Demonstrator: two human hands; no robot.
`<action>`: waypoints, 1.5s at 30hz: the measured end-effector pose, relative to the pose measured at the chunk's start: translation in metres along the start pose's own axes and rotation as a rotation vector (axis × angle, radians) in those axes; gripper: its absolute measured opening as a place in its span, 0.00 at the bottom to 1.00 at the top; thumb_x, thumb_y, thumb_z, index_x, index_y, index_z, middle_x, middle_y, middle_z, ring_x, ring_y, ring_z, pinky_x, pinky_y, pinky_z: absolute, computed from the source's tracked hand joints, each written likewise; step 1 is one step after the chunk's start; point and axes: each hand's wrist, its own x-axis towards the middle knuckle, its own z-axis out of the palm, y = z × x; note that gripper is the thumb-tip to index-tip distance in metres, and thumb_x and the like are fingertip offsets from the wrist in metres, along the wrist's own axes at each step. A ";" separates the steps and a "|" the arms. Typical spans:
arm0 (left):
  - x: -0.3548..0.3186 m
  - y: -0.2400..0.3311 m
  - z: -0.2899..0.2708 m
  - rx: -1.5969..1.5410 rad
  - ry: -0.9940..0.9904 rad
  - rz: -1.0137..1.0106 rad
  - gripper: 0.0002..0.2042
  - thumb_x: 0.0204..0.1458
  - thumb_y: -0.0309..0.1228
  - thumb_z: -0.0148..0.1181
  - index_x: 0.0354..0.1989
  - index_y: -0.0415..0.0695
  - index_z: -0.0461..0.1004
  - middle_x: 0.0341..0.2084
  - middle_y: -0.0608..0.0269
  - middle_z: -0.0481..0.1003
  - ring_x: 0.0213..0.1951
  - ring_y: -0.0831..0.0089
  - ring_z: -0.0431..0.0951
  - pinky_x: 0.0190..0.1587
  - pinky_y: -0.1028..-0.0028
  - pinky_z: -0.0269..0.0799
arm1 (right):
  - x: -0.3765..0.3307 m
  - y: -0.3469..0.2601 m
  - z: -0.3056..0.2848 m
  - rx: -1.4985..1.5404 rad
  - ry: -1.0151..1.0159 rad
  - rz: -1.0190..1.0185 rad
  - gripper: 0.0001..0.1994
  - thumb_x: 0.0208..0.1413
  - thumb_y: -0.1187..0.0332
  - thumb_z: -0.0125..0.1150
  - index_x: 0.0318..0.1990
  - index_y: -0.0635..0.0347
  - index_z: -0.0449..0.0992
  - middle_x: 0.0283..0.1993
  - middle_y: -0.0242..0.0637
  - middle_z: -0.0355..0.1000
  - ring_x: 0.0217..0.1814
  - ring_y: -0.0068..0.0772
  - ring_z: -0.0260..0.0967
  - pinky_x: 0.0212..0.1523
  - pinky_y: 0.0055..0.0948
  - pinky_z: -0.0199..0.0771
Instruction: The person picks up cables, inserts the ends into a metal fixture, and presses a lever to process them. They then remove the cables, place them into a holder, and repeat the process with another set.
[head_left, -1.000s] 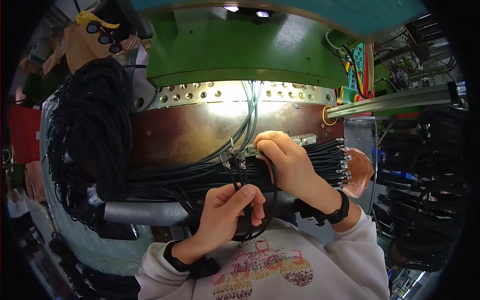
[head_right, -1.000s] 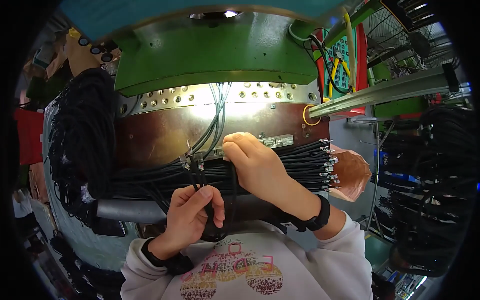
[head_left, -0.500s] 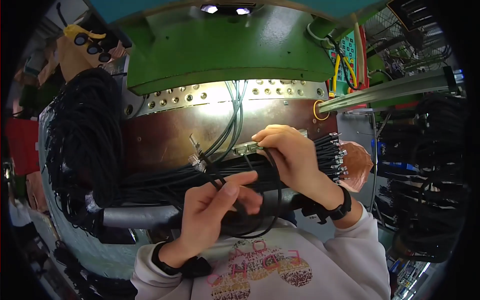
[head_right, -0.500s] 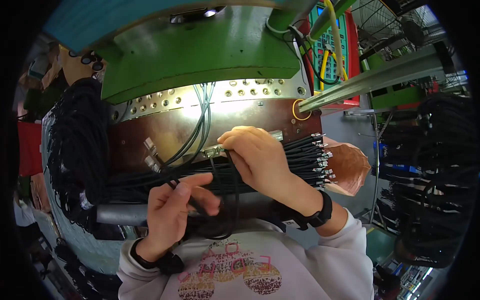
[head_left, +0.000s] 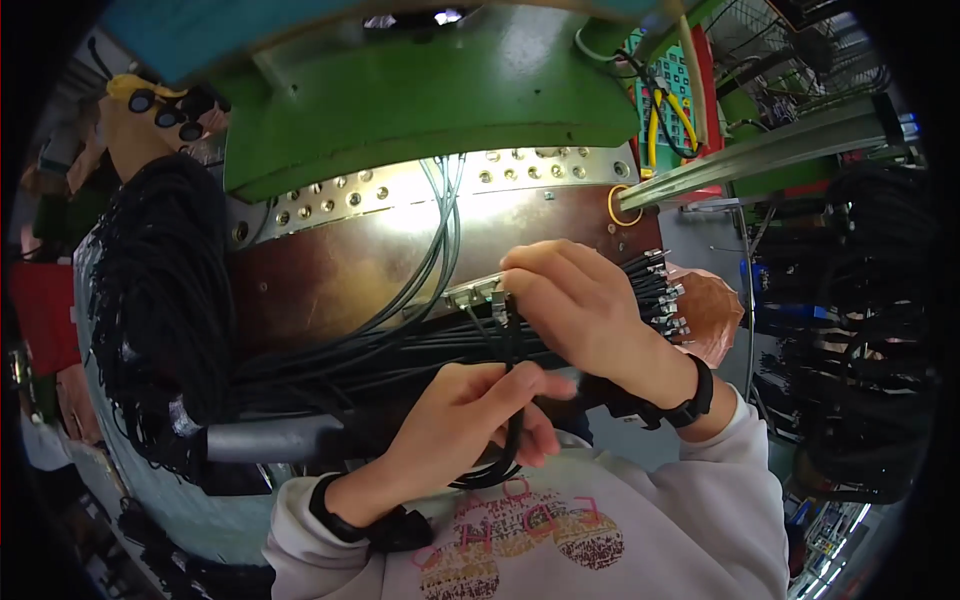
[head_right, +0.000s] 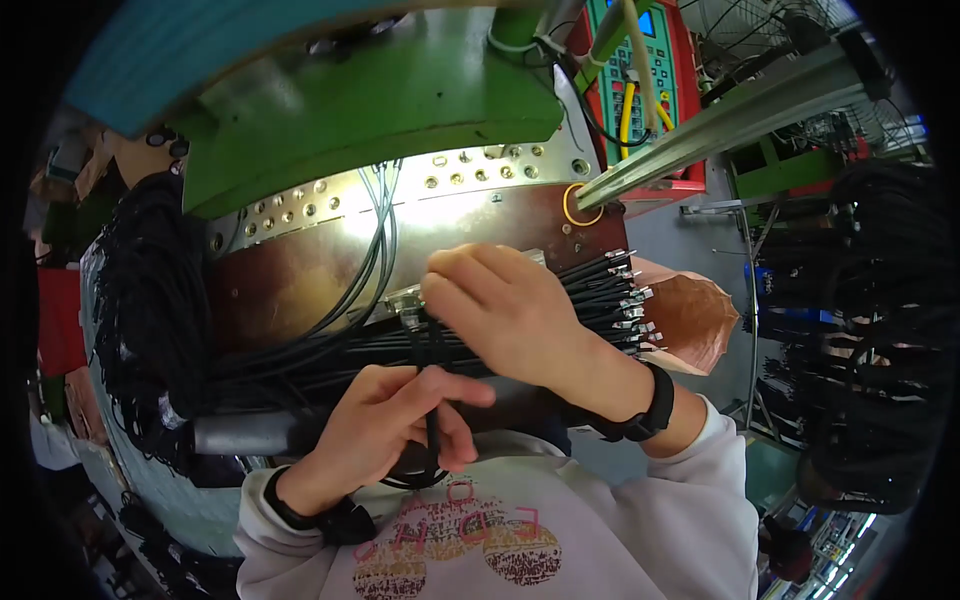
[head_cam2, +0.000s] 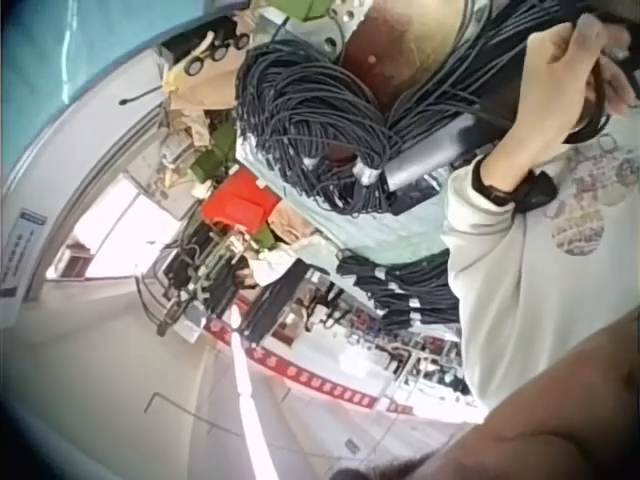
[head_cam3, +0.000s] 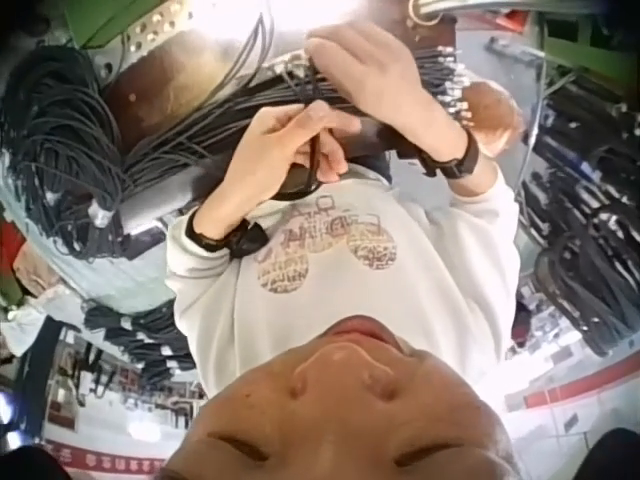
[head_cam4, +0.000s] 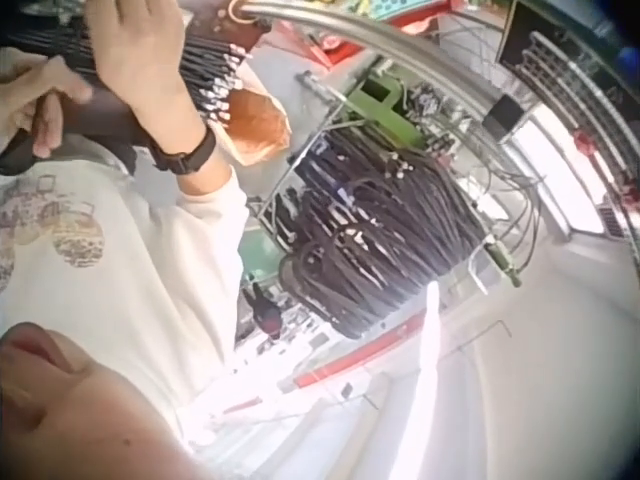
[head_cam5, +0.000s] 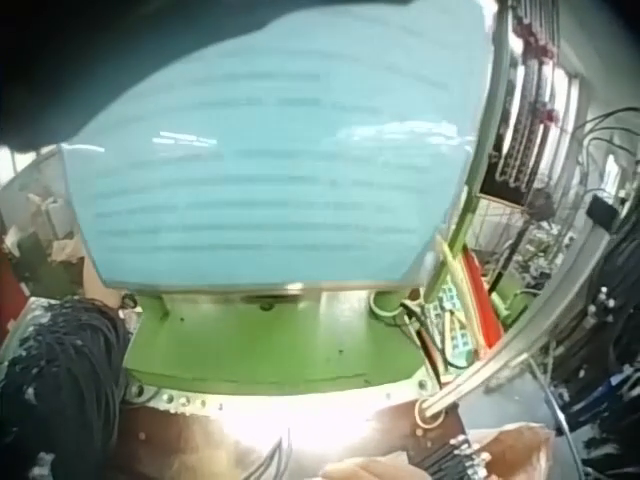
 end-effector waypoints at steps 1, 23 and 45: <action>-0.003 0.003 0.001 0.108 0.063 0.141 0.22 0.67 0.39 0.43 0.51 0.29 0.72 0.24 0.50 0.78 0.25 0.69 0.79 0.32 0.75 0.76 | -0.002 0.005 -0.001 0.054 0.032 0.066 0.10 0.46 0.76 0.62 0.38 0.59 0.74 0.42 0.37 0.75 0.46 0.39 0.73 0.40 0.32 0.75; 0.024 0.018 -0.005 0.123 -0.036 -0.225 0.25 0.63 0.48 0.51 0.28 0.35 0.78 0.17 0.61 0.76 0.19 0.76 0.77 0.22 0.81 0.70 | -0.013 0.027 0.005 0.223 -0.136 0.205 0.10 0.45 0.72 0.63 0.37 0.55 0.73 0.35 0.30 0.71 0.40 0.39 0.68 0.41 0.35 0.70; -0.016 0.020 -0.029 0.638 0.194 0.226 0.16 0.63 0.35 0.53 0.52 0.36 0.76 0.27 0.60 0.80 0.28 0.81 0.78 0.33 0.81 0.74 | -0.029 0.029 -0.009 0.092 -0.111 0.165 0.11 0.46 0.72 0.68 0.35 0.60 0.72 0.38 0.38 0.75 0.39 0.42 0.75 0.37 0.34 0.76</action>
